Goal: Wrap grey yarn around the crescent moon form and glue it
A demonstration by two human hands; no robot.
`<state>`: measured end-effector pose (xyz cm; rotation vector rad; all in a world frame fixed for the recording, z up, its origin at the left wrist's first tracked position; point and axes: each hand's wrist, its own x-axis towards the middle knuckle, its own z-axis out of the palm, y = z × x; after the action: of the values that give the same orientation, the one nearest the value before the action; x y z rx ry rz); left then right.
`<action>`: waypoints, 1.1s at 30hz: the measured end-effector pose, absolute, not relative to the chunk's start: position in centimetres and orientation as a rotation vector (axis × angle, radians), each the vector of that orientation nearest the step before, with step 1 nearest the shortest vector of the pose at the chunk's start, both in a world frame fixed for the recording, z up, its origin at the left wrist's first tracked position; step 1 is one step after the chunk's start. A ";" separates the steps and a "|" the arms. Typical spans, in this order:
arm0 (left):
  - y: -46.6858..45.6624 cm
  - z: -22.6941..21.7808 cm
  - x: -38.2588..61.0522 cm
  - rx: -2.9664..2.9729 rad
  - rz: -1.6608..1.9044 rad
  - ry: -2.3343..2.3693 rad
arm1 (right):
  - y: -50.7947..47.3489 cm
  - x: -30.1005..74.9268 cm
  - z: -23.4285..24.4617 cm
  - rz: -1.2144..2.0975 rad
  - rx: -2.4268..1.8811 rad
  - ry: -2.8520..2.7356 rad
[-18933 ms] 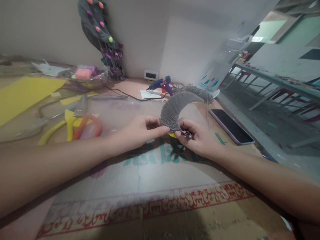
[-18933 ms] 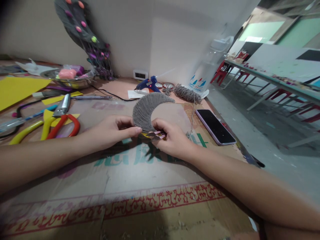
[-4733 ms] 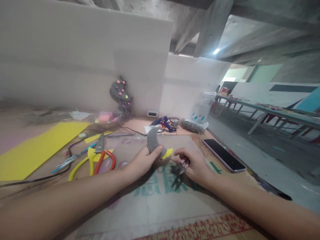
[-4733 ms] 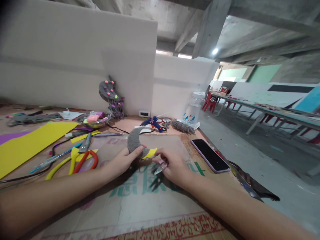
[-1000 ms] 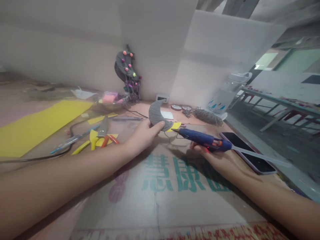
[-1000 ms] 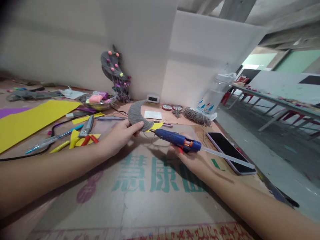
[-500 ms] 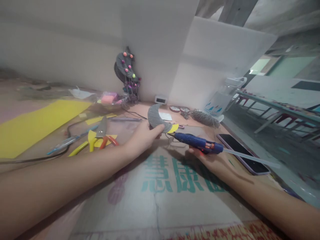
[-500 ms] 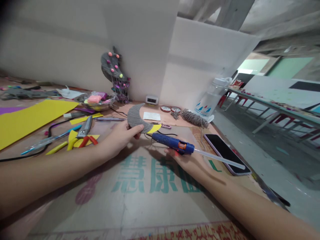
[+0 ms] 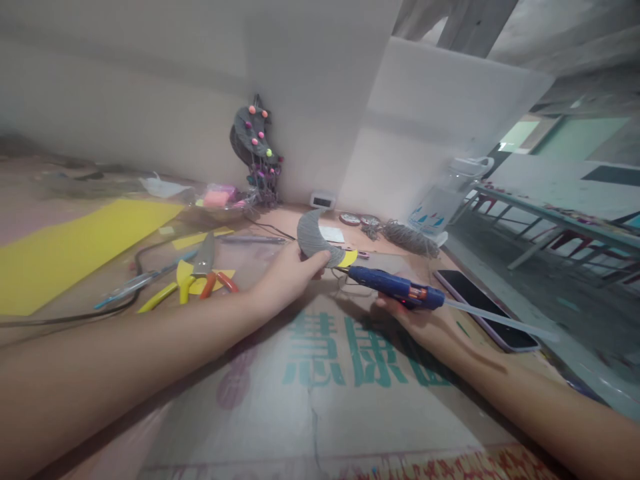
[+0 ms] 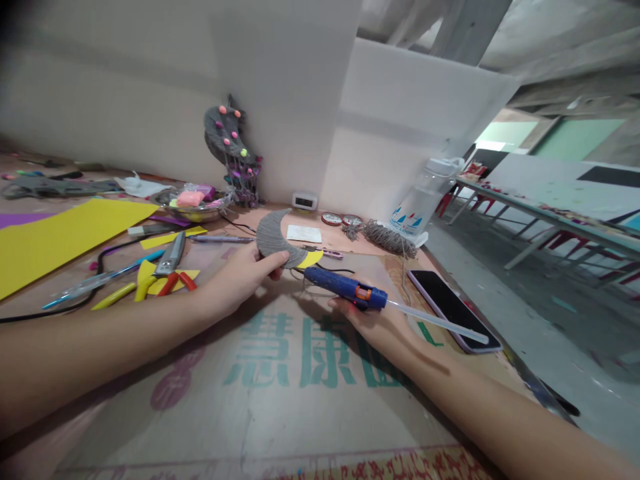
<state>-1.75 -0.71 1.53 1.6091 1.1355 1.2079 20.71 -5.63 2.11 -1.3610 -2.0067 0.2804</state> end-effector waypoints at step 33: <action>-0.7 1.4 -1.7 1.590 1.198 1.123 | -5.9 20.1 2.6 0.228 -1.422 -1.988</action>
<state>-1.69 -0.66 1.39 1.5895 1.1234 1.1978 20.08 -5.87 2.60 -1.4224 -1.9876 0.2279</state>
